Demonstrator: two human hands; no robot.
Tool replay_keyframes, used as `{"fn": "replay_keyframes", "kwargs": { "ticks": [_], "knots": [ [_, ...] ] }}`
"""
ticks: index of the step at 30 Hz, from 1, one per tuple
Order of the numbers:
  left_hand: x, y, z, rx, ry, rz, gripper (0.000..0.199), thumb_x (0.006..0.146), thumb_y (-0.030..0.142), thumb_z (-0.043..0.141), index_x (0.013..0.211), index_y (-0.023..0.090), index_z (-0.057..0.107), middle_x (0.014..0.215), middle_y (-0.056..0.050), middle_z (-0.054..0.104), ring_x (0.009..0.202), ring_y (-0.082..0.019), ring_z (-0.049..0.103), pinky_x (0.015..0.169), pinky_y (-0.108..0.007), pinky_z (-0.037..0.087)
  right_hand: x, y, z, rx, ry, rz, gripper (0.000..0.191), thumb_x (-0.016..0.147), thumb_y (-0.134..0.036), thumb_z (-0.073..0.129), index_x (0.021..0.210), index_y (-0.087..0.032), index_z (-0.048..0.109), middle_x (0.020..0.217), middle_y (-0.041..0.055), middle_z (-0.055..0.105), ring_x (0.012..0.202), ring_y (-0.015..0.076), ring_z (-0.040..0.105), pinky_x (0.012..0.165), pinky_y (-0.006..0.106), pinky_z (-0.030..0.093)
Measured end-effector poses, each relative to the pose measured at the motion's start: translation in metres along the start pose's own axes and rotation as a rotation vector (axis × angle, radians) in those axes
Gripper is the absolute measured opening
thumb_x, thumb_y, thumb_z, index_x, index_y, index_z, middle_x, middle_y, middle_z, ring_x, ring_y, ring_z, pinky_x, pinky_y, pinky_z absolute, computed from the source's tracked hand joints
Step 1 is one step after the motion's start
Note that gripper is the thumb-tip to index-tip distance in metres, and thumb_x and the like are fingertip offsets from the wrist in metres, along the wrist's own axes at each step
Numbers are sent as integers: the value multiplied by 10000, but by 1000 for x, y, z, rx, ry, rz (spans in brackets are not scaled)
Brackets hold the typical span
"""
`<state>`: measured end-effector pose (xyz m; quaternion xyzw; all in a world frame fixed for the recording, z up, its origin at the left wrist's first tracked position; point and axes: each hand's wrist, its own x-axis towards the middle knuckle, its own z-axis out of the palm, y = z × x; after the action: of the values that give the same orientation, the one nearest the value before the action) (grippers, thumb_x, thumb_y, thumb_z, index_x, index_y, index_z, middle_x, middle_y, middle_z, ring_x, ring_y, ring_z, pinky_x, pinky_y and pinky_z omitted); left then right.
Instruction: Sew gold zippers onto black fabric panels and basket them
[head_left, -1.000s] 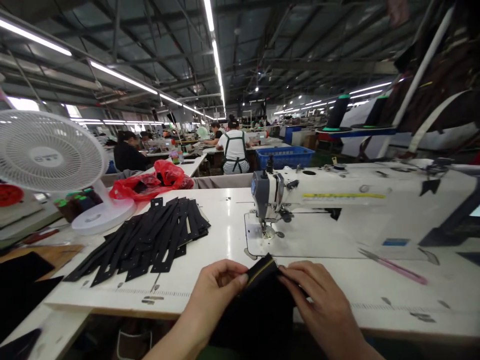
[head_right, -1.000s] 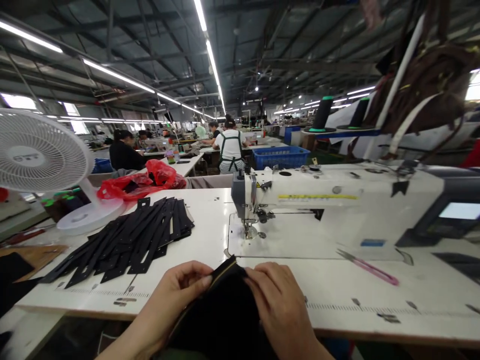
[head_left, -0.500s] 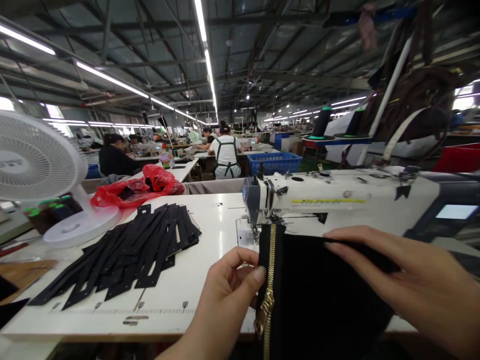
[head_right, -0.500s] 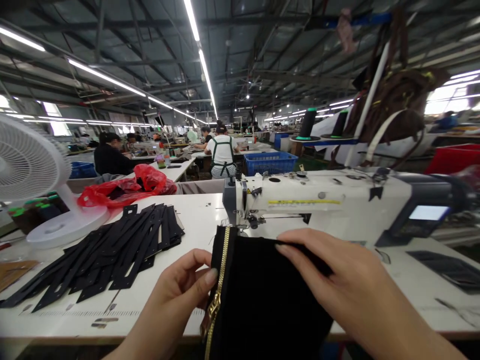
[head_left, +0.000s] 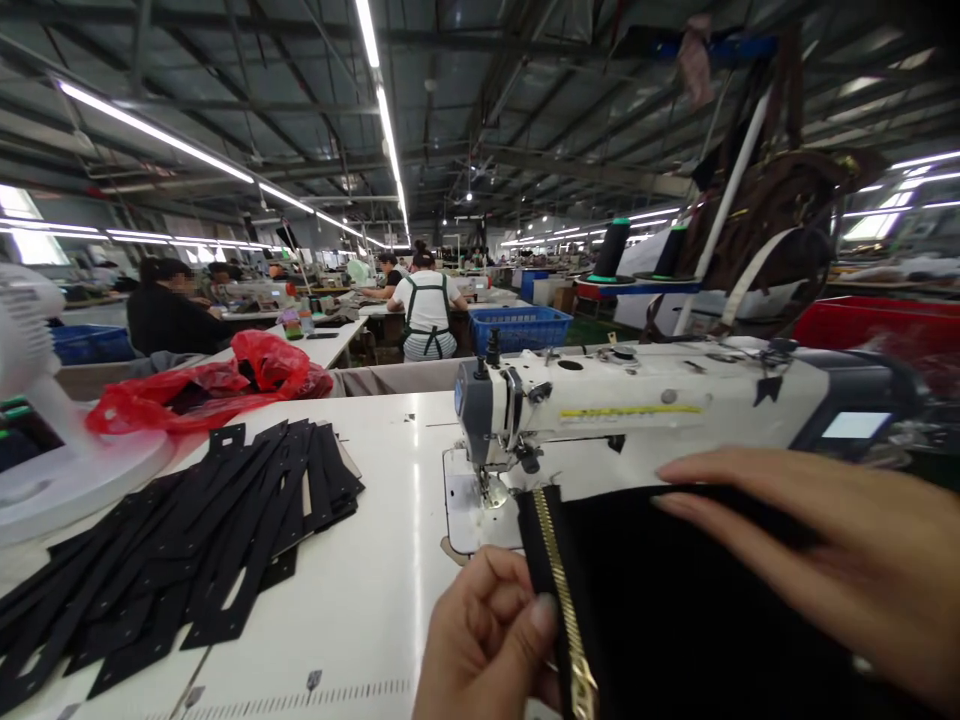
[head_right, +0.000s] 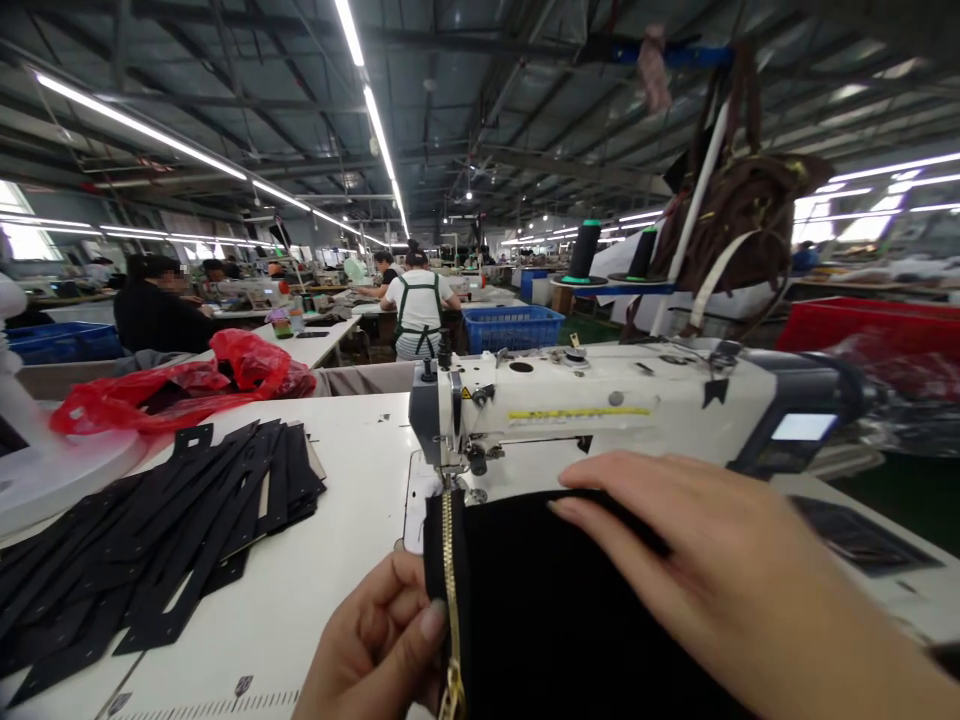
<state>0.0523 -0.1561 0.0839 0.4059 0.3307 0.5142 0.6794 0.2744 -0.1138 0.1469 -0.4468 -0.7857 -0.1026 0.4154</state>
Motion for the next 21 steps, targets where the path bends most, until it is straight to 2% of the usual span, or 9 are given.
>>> {"fn": "replay_keyframes", "kwargs": {
  "ticks": [2, 4, 6, 8, 10, 13, 16, 18, 21],
  "knots": [
    [11, -16, -26, 206, 91, 18, 337, 762, 482, 644, 851, 182, 519, 716, -27, 629, 614, -157, 604, 545, -244, 476, -7, 15, 38, 47, -272, -74, 221, 882, -400, 470, 847, -265, 642, 810, 22, 683, 680, 200, 638, 622, 330, 495],
    [18, -26, -55, 577, 134, 80, 381, 807, 471, 573, 1064, 191, 535, 1069, -122, 630, 921, -256, 618, 782, -388, 498, -15, 29, 87, 126, -461, -30, 201, 891, -270, 448, 801, -220, 621, 772, 26, 670, 709, 201, 634, 663, 334, 490],
    [22, -28, -75, 1043, 30, 195, 598, 785, 464, 600, 1303, 230, 413, 1365, -136, 428, 1242, -321, 398, 1041, -533, 251, -22, 38, 130, 168, -520, -10, 161, 871, -222, 478, 782, -210, 612, 762, 11, 666, 724, 183, 632, 691, 308, 486],
    [26, -23, -83, 1392, -176, 218, 842, 700, 557, 655, 1388, 231, 296, 1438, -137, 297, 1334, -353, 205, 1060, -605, -1, -24, 44, 156, 200, -528, 25, 117, 856, -219, 511, 790, -209, 607, 785, 1, 666, 755, 168, 630, 719, 287, 480],
    [32, -15, -81, 1572, -315, 186, 990, 614, 670, 652, 1400, 204, 271, 1446, -155, 256, 1342, -375, 144, 1029, -629, -81, -24, 49, 166, 214, -504, 91, 69, 844, -241, 538, 837, -207, 598, 819, 1, 663, 791, 164, 626, 746, 280, 475],
    [43, -8, -70, 1661, -330, 188, 1060, 555, 749, 617, 1389, 177, 300, 1447, -159, 249, 1343, -380, 128, 1039, -603, -106, -25, 61, 160, 168, -417, 244, 189, 837, -336, 551, 941, -178, 557, 859, 37, 652, 801, 181, 628, 719, 292, 488],
    [53, -5, -66, 1670, -350, 186, 1105, 536, 787, 585, 1393, 155, 290, 1443, -163, 253, 1339, -387, 138, 1046, -583, -115, -34, 73, 149, 97, -370, 356, 279, 851, -388, 516, 958, -131, 519, 735, 48, 634, 627, 175, 626, 568, 269, 494],
    [59, -4, -66, 1674, -385, 158, 1121, 552, 807, 544, 1403, 136, 259, 1450, -165, 222, 1339, -391, 125, 1047, -575, -119, -41, 78, 145, 57, -373, 356, 271, 871, -353, 484, 1000, -115, 503, 636, 13, 600, 531, 162, 595, 510, 257, 476],
    [67, -2, -68, 1698, -409, 115, 1145, 550, 819, 527, 1405, 112, 241, 1457, -166, 182, 1339, -399, 86, 1048, -560, -133, -45, 79, 146, -26, -375, 288, 285, 888, -247, 432, 1140, -120, 472, 758, 48, 627, 644, 192, 618, 601, 300, 489]
  ]
}}
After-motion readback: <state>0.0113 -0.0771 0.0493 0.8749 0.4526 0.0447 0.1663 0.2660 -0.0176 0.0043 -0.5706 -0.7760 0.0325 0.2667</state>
